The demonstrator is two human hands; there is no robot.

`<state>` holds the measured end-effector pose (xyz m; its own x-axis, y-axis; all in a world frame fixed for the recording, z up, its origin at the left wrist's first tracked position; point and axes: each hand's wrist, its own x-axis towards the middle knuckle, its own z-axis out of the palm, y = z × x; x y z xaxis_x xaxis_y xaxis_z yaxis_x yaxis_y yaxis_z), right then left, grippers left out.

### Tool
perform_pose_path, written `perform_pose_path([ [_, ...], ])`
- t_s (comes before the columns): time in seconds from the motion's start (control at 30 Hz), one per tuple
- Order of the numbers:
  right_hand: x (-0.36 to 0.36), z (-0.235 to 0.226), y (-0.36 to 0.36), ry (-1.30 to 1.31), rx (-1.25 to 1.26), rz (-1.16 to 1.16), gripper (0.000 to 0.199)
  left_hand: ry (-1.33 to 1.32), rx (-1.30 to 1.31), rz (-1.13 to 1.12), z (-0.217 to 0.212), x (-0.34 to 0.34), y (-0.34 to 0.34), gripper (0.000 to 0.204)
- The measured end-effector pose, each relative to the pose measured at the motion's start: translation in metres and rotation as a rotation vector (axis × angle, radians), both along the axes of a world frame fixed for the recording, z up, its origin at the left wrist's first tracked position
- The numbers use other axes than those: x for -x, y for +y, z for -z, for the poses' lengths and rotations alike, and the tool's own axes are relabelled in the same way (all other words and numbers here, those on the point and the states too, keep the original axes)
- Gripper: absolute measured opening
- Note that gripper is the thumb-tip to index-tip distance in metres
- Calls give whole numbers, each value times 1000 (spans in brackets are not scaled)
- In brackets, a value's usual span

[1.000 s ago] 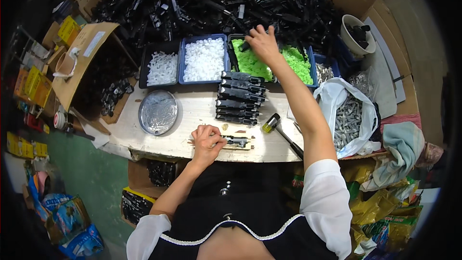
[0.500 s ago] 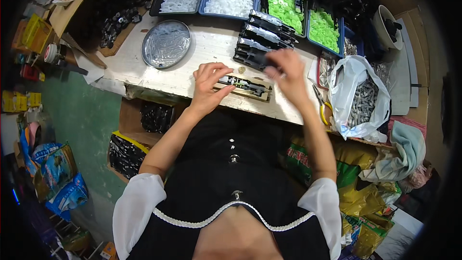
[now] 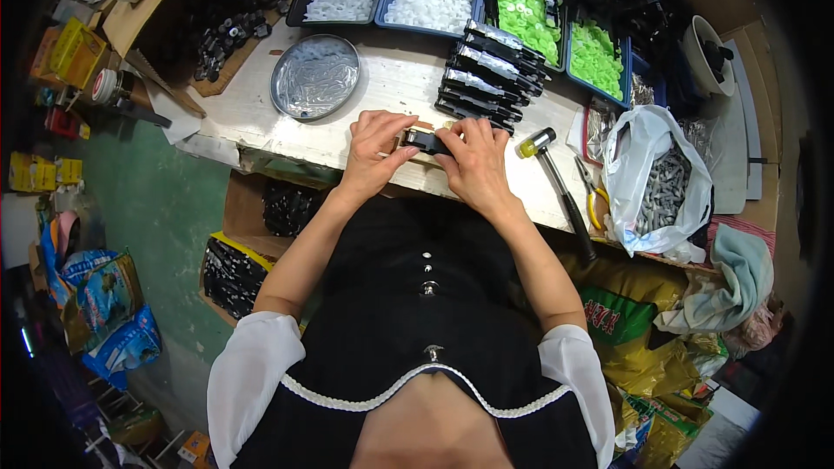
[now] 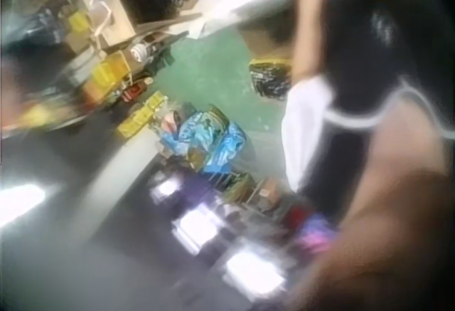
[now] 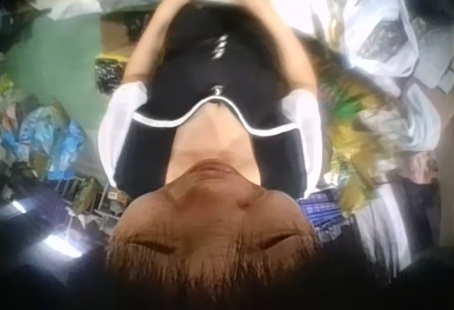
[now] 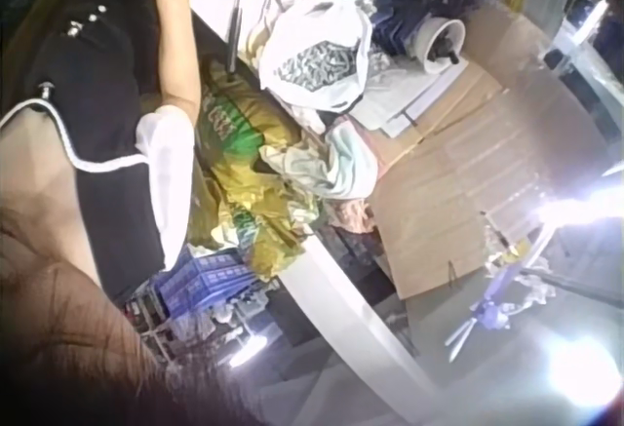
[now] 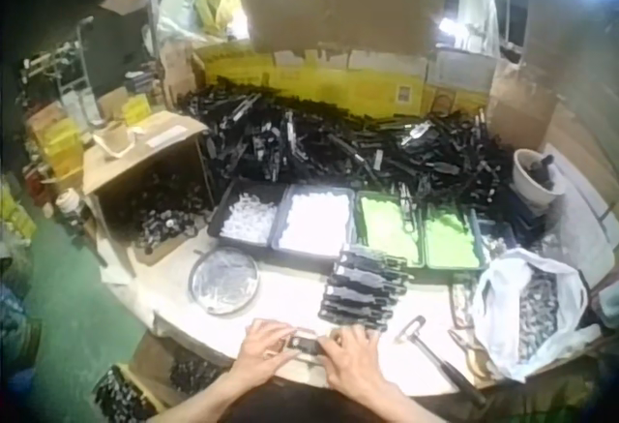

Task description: The person assembles components by hand at a workstation, picking small plastic and metal pieces from various bins and a bag, joining them together, and using a small hammer to tap parts into place.

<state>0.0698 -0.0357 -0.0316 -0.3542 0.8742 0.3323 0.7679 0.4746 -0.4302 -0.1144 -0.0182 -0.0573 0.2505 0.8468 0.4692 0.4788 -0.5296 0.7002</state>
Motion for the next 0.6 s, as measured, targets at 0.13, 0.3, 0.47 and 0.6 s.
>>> perform_pose_path([
  [0.13, 3, 1, 2, -32, 5, 5, 33, -40, 91, 70, 4, 0, 5, 34],
  [0.3, -11, 1, -1, 87, 62, -40, 35, 112, 75, 145, -6, -2, 12, 29],
  [0.47, -71, 4, -19, 67, -120, 322, 31, 354, -132, 229, -10, 1, 11, 26],
  [0.6, -107, 12, -42, -240, -95, 561, 28, 405, -161, 267, -27, -4, 12, 29],
])
